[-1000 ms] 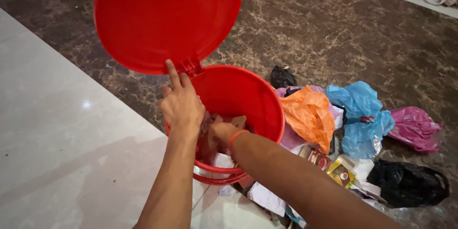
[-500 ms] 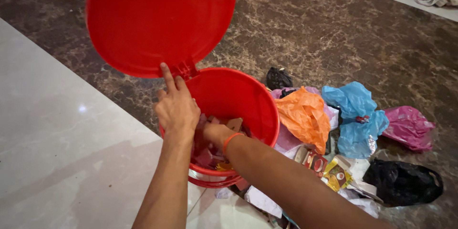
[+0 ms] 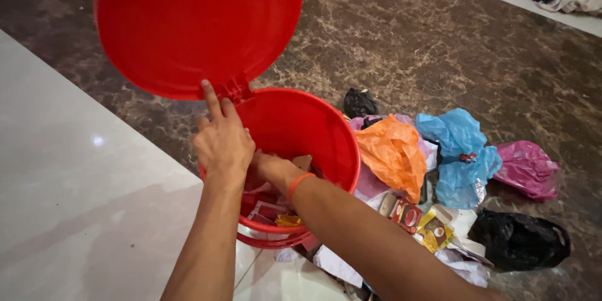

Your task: The person sits on the floor and sorts trash from a red bucket, picking up items like paper, cardboard, and plastic by hand and placing them on the floor.

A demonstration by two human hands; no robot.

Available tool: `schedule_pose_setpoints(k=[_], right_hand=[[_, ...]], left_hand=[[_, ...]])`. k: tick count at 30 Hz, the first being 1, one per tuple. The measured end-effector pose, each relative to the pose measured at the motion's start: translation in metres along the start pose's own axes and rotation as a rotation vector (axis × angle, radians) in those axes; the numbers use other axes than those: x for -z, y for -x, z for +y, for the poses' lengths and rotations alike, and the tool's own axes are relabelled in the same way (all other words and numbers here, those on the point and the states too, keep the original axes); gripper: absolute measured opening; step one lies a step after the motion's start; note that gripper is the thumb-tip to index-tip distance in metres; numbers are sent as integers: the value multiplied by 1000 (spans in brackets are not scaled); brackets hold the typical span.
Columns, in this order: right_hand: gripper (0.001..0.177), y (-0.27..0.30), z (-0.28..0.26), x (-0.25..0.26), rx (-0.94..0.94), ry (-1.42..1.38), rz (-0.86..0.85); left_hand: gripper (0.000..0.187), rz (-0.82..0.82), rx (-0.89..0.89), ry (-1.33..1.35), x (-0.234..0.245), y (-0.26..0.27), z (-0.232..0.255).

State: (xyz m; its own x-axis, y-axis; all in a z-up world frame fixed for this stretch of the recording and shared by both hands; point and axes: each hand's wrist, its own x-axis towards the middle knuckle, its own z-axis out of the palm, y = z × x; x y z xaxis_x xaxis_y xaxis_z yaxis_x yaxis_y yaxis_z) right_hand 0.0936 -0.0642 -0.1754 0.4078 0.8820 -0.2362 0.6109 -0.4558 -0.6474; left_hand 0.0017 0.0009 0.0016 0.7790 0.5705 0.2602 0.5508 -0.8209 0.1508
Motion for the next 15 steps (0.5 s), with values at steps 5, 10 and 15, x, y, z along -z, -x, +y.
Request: schedule_pose_setpoints(k=[5,10,15], right_hand=[[38,2,-4,1,6,-24,-7],[38,2,-2,10,-3,11,-6],[39,6,2,10,-27,86,-38]], left_hand=[[78,5,-13,-1,0,1,-1],[78,1,-9,-1,1,2,-1],[78,0,-11,7,2,1,0]])
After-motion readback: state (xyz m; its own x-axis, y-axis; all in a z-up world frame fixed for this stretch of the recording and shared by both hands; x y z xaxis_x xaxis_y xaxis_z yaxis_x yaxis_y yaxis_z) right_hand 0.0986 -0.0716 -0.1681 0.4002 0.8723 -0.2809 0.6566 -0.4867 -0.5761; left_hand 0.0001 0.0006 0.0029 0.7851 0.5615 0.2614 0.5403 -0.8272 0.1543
